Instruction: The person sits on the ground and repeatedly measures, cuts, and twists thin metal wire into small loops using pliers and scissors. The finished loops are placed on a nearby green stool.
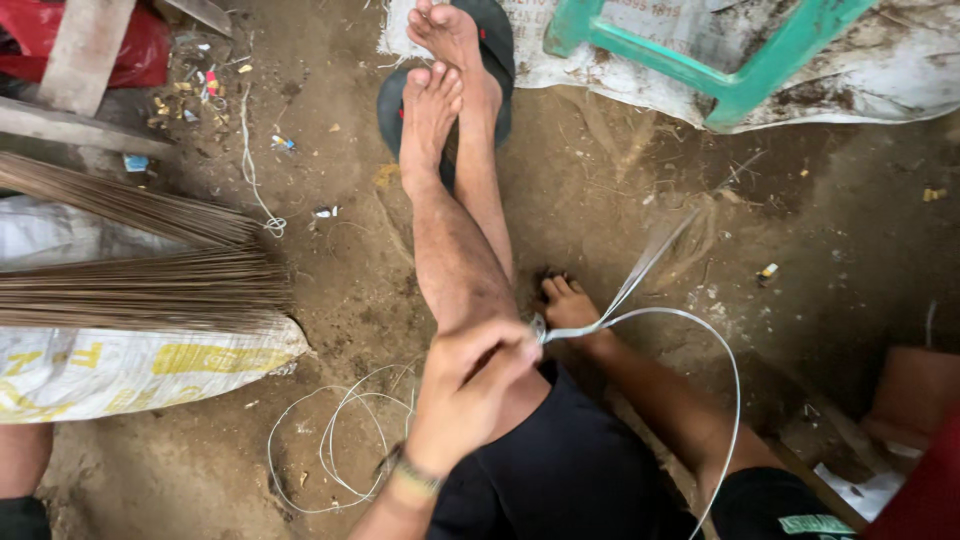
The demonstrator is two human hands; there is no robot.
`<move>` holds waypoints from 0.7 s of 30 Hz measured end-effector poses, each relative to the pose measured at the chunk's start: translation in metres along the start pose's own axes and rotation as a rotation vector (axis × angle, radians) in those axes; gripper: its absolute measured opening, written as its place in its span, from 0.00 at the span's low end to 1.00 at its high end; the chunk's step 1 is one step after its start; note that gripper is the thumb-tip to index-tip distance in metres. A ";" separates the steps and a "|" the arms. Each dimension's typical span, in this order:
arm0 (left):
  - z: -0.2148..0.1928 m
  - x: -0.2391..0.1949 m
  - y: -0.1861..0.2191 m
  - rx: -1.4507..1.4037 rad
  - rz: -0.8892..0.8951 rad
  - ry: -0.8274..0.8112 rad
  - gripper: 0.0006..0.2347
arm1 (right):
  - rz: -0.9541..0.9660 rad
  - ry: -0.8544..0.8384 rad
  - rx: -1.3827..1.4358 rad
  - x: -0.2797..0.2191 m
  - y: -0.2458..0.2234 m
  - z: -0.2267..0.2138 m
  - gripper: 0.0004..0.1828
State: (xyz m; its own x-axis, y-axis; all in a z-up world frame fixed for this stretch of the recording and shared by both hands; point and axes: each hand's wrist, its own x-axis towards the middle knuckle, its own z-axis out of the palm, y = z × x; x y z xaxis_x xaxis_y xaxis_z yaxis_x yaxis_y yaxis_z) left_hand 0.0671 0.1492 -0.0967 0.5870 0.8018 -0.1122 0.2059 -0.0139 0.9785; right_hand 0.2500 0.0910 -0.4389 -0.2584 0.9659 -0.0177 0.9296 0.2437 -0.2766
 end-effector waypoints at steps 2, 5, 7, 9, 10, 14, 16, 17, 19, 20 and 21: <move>0.004 0.010 -0.009 -0.198 -0.103 0.067 0.04 | -0.122 -0.066 -0.129 0.006 0.006 0.000 0.12; 0.000 0.009 -0.023 -0.321 -0.166 0.101 0.05 | -0.212 -0.236 -0.278 0.013 0.012 -0.001 0.09; -0.006 0.003 -0.030 -0.360 -0.169 0.114 0.06 | -0.304 -0.288 -0.345 0.020 0.010 0.002 0.10; -0.008 -0.001 -0.034 -0.413 -0.158 0.132 0.06 | -0.235 -0.392 -0.276 0.013 0.000 0.007 0.10; -0.008 0.000 -0.035 -0.410 -0.159 0.144 0.06 | -0.199 -0.441 -0.244 0.006 -0.002 0.010 0.10; -0.004 -0.005 -0.040 -0.435 -0.141 0.164 0.05 | 0.092 -0.327 0.130 -0.062 0.008 0.005 0.08; 0.000 -0.009 -0.038 -0.443 -0.125 0.170 0.05 | 0.277 -0.265 0.636 -0.098 0.019 -0.017 0.21; 0.003 -0.011 -0.037 -0.438 -0.124 0.177 0.05 | 0.366 -0.225 0.886 -0.105 0.022 -0.025 0.29; 0.013 -0.014 -0.033 -0.434 -0.076 0.195 0.05 | 1.081 -0.196 1.645 -0.147 0.012 -0.045 0.16; 0.019 -0.017 -0.030 -0.435 -0.027 0.205 0.05 | 1.071 -0.006 1.721 -0.160 0.009 -0.057 0.15; 0.025 -0.023 -0.026 -0.436 0.015 0.217 0.05 | 1.059 0.181 1.789 -0.180 0.002 -0.069 0.13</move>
State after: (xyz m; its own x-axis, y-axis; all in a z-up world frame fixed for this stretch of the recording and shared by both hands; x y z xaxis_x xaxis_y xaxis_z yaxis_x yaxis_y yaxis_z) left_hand 0.0680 0.1165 -0.1242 0.4007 0.9103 -0.1040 -0.1755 0.1877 0.9664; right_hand 0.3169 -0.0760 -0.3700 0.2063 0.6675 -0.7155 -0.5764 -0.5080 -0.6401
